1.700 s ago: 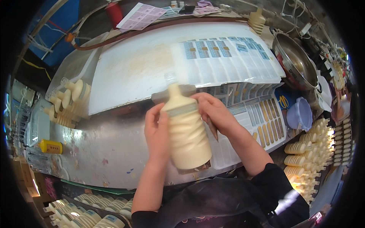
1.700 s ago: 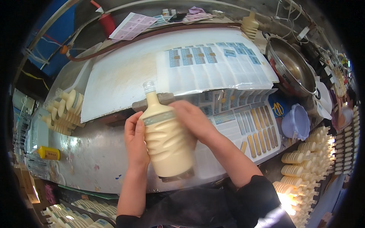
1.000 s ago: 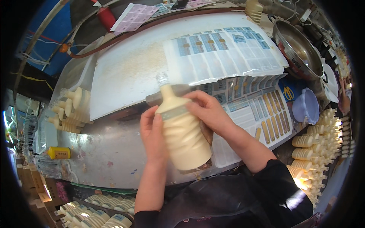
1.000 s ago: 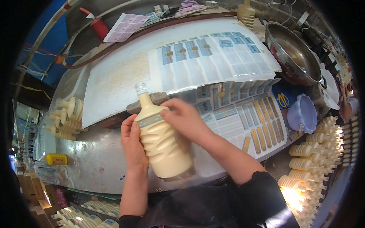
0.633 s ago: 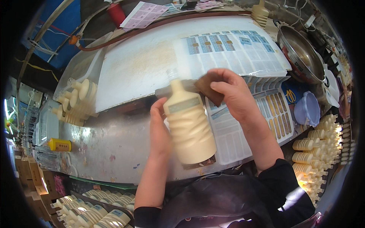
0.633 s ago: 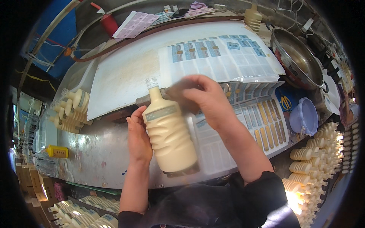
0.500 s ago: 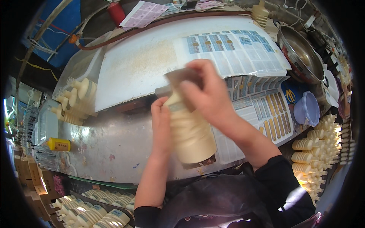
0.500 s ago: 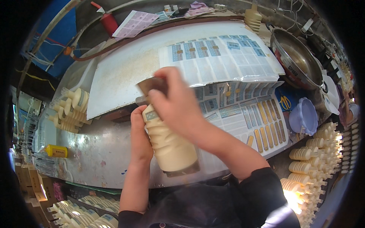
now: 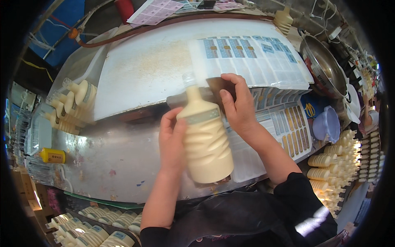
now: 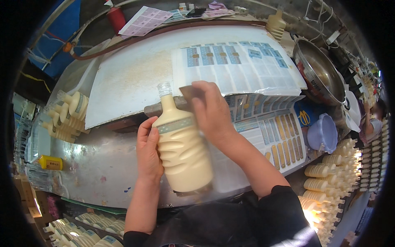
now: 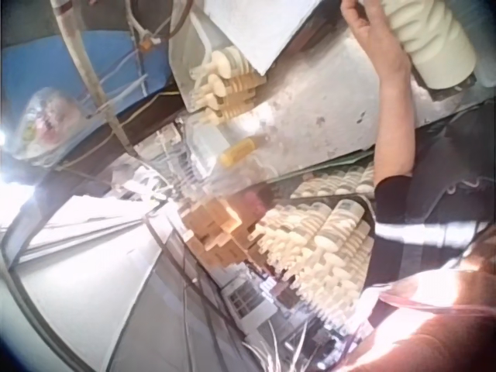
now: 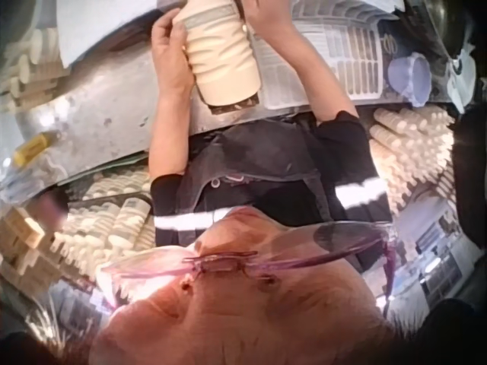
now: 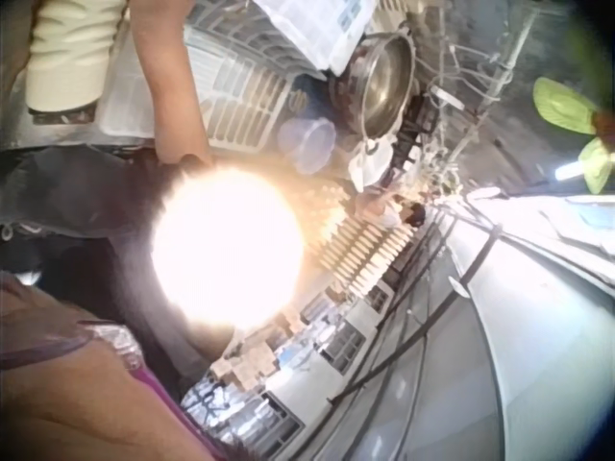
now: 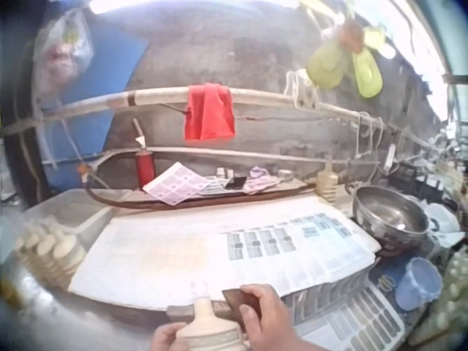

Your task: The person applies adhesive labels to cream-colored plastic bottles at a workbench. They peel each label from a sheet, position it on the bottle, and smooth it down, repeating the process for multiple bottles.

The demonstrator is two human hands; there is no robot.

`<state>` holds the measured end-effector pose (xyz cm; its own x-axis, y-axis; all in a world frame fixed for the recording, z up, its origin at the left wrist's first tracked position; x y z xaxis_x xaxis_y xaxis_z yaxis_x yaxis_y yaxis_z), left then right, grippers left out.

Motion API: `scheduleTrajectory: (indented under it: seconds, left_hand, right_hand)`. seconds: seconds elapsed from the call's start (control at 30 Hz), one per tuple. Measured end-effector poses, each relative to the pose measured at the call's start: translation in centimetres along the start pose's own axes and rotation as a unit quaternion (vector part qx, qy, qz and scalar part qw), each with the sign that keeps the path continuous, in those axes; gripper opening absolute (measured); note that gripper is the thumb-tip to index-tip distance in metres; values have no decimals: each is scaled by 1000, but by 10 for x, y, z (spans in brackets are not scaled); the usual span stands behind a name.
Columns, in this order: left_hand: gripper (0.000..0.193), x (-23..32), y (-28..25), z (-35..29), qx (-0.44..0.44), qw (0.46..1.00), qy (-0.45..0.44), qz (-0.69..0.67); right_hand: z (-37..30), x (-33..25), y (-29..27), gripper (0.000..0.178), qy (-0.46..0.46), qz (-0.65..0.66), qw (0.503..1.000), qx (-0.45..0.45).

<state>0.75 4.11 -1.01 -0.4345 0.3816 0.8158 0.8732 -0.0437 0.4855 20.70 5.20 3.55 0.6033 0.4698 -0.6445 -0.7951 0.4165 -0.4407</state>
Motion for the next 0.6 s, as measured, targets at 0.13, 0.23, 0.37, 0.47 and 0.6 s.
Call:
scheduleTrajectory:
  seconds: [0.13,0.23,0.37,0.47,0.6]
  left_hand:
    - [27,-2,-2,1,-12,999,-14,-49]
    - [29,1,7,-4,-29,994,-37,-95]
    - [34,8,19,-15,-16,991,-58,-123]
    - [35,9,21,-17,21,998,-30,-46]
    - [36,6,17,-16,10,996,-42,-82]
  right_hand:
    - [9,-22,-8,39,89,105,990,29]
    - [10,-44,5,42,52,41,997,-39]
    - [22,-71,24,42,28,-20,998,-47]
    - [18,-91,42,44,-37,-80,993,-81]
    - [28,-91,32,44,16,-163,982,-99]
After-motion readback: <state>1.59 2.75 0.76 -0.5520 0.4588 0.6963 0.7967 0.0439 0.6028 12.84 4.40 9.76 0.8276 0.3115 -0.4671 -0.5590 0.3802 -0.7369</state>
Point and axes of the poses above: each hand's wrist, its own z-axis towards the middle knuckle, its own y-axis out of the palm, x = y × z, the point moved 4 cm from there along z, towards the middle knuckle, and after that the axes turned 10 degrees about -y, right-handed, at the moved point
